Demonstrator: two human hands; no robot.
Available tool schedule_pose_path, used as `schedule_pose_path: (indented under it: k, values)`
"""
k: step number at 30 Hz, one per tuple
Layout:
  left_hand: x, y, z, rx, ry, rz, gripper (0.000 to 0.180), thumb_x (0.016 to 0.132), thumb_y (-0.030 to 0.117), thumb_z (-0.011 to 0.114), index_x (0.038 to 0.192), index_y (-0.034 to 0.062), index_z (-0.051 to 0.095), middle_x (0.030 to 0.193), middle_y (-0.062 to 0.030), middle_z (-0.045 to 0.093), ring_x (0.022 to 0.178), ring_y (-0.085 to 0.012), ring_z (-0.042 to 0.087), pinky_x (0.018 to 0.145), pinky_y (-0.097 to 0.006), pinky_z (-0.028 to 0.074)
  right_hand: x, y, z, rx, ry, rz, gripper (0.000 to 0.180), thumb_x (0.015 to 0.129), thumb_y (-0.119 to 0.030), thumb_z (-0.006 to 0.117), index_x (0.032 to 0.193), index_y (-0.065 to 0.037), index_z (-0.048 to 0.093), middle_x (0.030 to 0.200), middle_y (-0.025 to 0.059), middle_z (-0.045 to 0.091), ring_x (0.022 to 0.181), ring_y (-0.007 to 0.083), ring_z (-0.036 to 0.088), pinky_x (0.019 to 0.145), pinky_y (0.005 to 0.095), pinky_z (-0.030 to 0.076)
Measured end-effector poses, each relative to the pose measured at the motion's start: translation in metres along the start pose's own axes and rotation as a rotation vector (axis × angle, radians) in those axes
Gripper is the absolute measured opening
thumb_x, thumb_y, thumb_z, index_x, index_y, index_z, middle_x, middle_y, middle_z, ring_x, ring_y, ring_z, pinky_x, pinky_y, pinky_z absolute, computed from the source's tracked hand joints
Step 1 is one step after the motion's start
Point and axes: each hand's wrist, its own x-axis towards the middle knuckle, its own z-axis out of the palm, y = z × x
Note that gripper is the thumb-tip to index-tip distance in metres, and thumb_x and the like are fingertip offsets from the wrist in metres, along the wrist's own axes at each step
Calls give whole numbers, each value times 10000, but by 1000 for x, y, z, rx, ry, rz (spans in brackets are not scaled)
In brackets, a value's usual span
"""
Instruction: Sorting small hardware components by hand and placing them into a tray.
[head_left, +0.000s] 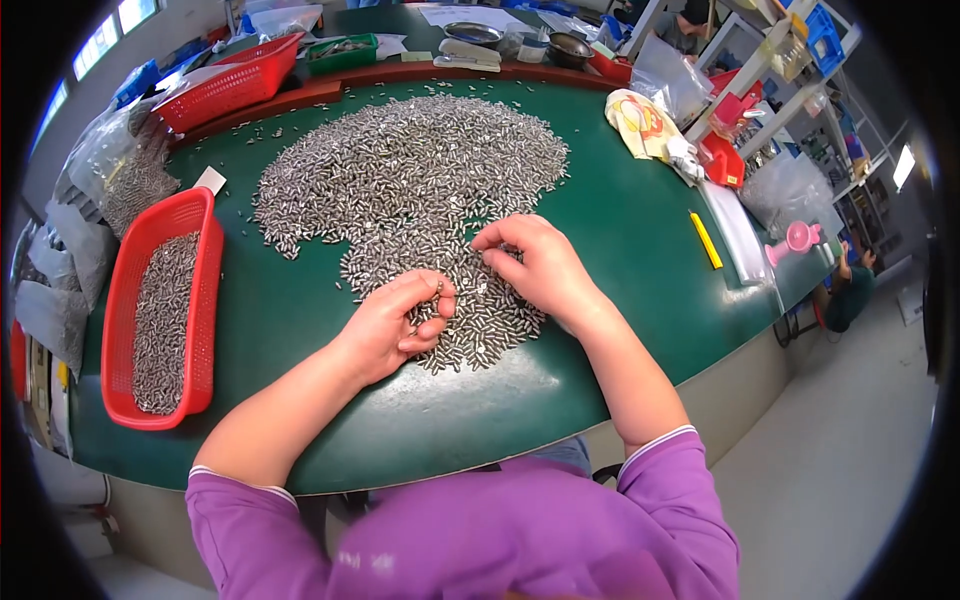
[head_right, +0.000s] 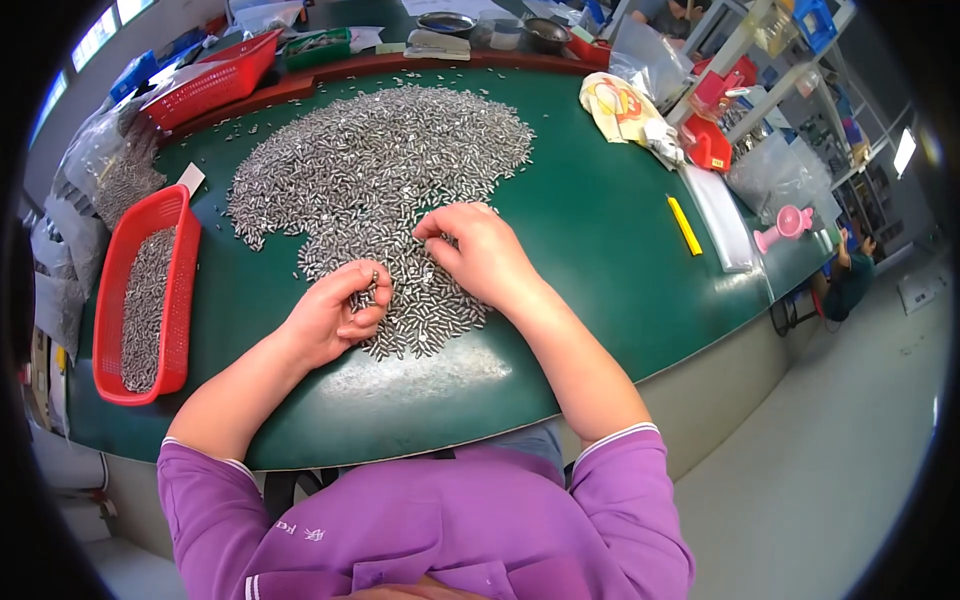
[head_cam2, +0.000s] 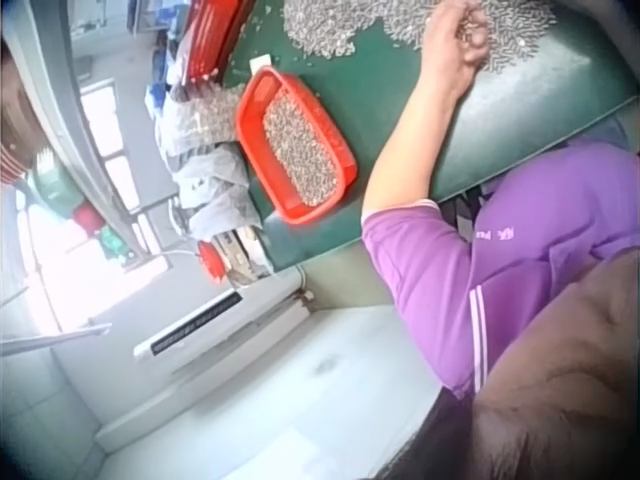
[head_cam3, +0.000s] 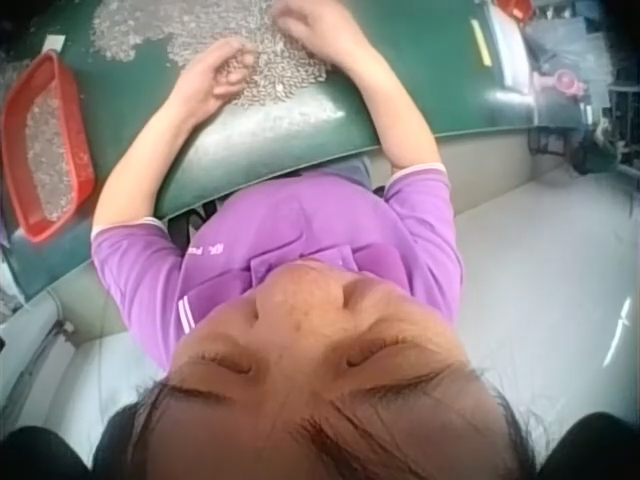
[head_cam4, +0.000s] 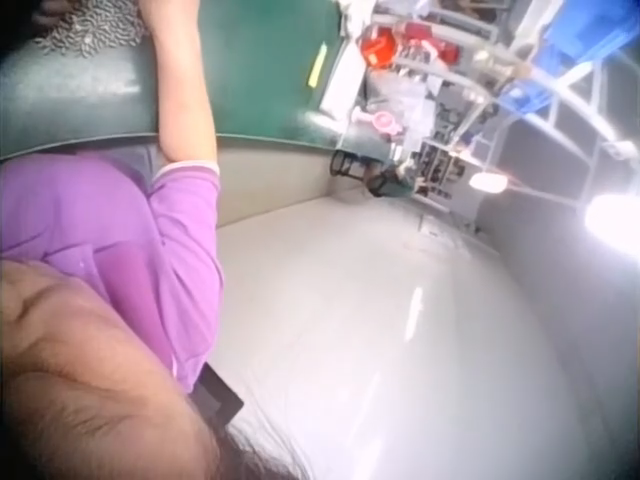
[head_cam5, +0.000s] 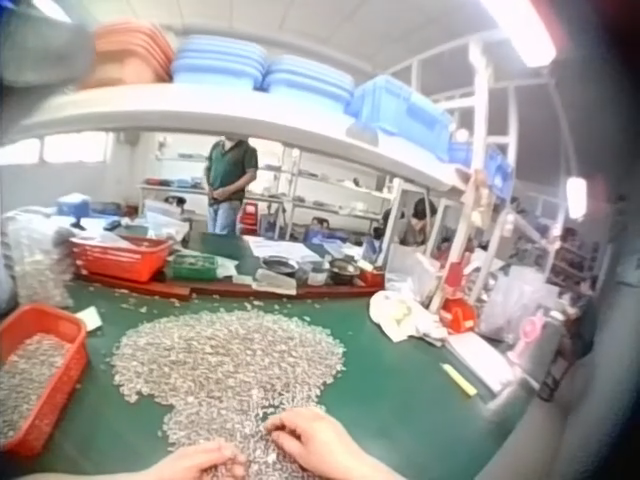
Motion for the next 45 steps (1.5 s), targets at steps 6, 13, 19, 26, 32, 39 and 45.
schedule_pose_path:
  k: [6,13,19,26,32,39,45]
  values:
    - [-1,0,1,20,2,1,103,913,128,473,986,56,490,871,-53,507,583,-90,409,415,-184,277,-2,-12,4,107,6,-59,116,817,-92,629,928,-74,655,865,81,628,850,259,600,758,359,483]
    - [-2,0,2,22,-7,8,154,893,108,489,1036,51,494,888,-61,518,636,-104,434,431,-190,298,-5,-21,3,126,-78,-286,163,788,2,642,925,-75,682,858,49,601,822,198,598,724,301,485]
    - [-1,-2,3,98,-52,23,178,926,174,560,1032,50,488,844,-23,537,615,-45,458,414,-152,294,-5,-27,5,174,-110,-373,269,777,21,635,1018,-92,672,866,55,601,812,192,602,708,307,495]
    - [0,-2,5,97,-13,10,137,931,176,532,991,61,486,848,-37,537,600,-62,443,416,-165,288,-7,-28,3,186,-87,-178,359,790,2,621,1134,-98,618,943,77,631,862,208,620,755,321,503]
    - [-2,0,5,67,28,8,101,912,144,484,965,58,493,852,-67,532,592,-104,443,416,-189,286,-9,-3,-4,-271,-125,-89,220,747,-116,677,967,-102,677,921,72,632,937,266,580,846,382,466]
    - [-2,0,5,62,26,4,113,898,127,471,966,42,502,862,-82,527,594,-114,443,415,-196,285,-6,3,4,-272,-114,-76,106,754,-119,668,854,-86,650,862,75,618,873,283,574,789,388,467]
    - [-2,0,4,62,14,7,119,889,112,464,974,38,504,869,-87,532,597,-116,447,417,-197,293,-4,4,7,-308,-56,-135,76,785,-122,629,843,-73,631,864,81,613,882,294,569,780,405,467]
